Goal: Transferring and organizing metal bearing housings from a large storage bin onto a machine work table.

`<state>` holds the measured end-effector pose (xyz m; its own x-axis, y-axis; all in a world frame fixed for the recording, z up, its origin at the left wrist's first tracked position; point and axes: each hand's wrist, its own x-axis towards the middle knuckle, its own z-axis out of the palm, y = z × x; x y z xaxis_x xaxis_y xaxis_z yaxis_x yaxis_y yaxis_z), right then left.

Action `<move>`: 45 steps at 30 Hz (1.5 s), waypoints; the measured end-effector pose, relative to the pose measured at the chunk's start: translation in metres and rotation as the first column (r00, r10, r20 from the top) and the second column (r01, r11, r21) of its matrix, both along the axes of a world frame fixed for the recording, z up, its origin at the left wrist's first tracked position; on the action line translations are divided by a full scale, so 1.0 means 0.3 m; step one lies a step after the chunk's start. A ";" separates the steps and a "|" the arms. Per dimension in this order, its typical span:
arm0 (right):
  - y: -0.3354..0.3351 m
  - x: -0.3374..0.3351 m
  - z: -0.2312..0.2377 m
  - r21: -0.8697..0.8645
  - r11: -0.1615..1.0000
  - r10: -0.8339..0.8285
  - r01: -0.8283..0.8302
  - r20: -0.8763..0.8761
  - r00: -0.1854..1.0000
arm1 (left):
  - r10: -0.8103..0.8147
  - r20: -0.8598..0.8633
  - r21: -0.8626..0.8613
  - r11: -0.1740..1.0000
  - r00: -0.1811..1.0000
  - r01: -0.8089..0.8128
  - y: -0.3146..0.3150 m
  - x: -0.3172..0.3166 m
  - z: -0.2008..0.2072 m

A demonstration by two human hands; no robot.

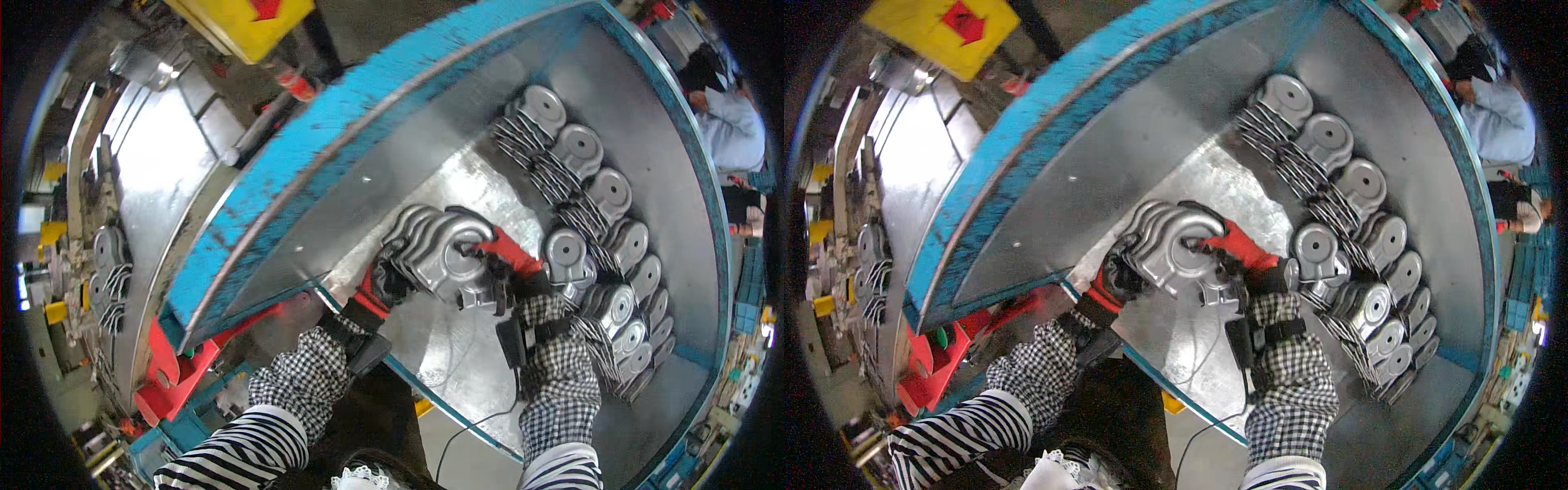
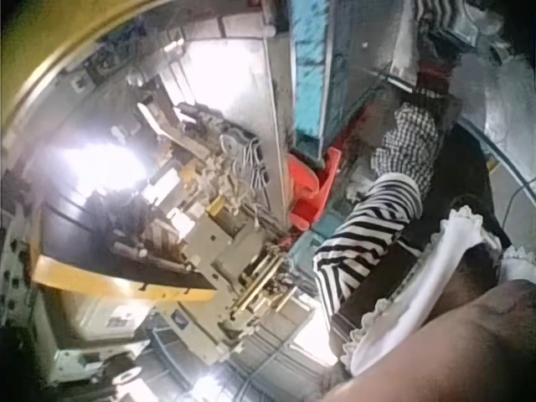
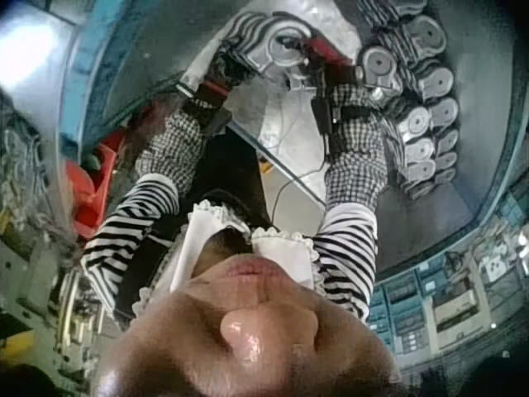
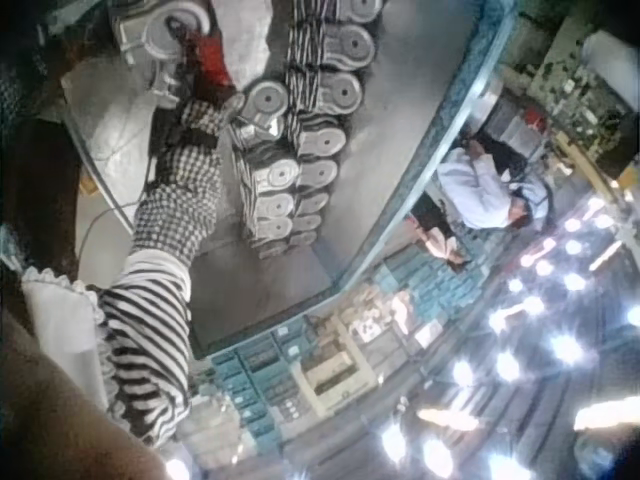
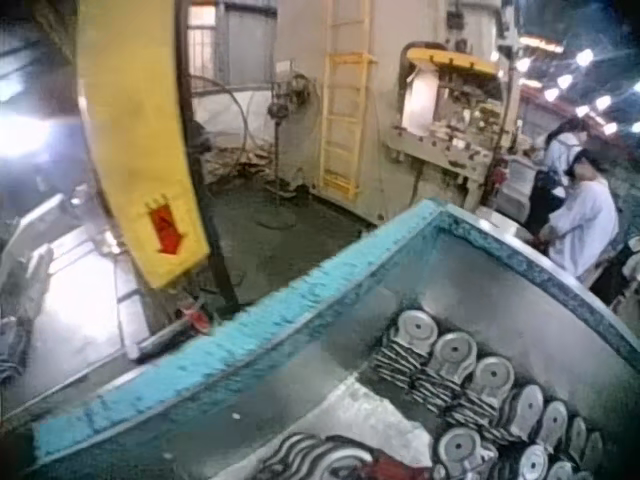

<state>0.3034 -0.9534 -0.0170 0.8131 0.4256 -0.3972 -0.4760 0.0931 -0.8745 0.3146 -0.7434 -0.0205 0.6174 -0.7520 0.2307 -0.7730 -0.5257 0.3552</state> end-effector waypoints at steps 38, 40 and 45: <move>1.617 0.737 1.024 -0.288 0.716 0.687 -0.636 0.133 0.714 | -0.876 -0.110 -0.200 -0.444 0.470 -0.874 1.340 0.138 0.708; 1.767 0.850 0.901 -0.225 0.628 0.775 -0.745 0.092 0.625 | -0.844 0.041 -0.293 -0.522 0.535 -0.801 1.412 0.190 0.603; 1.970 1.061 0.676 -0.342 0.611 0.778 -0.714 0.097 0.620 | 0.721 -0.320 -0.553 0.385 0.615 -0.739 1.544 0.349 0.459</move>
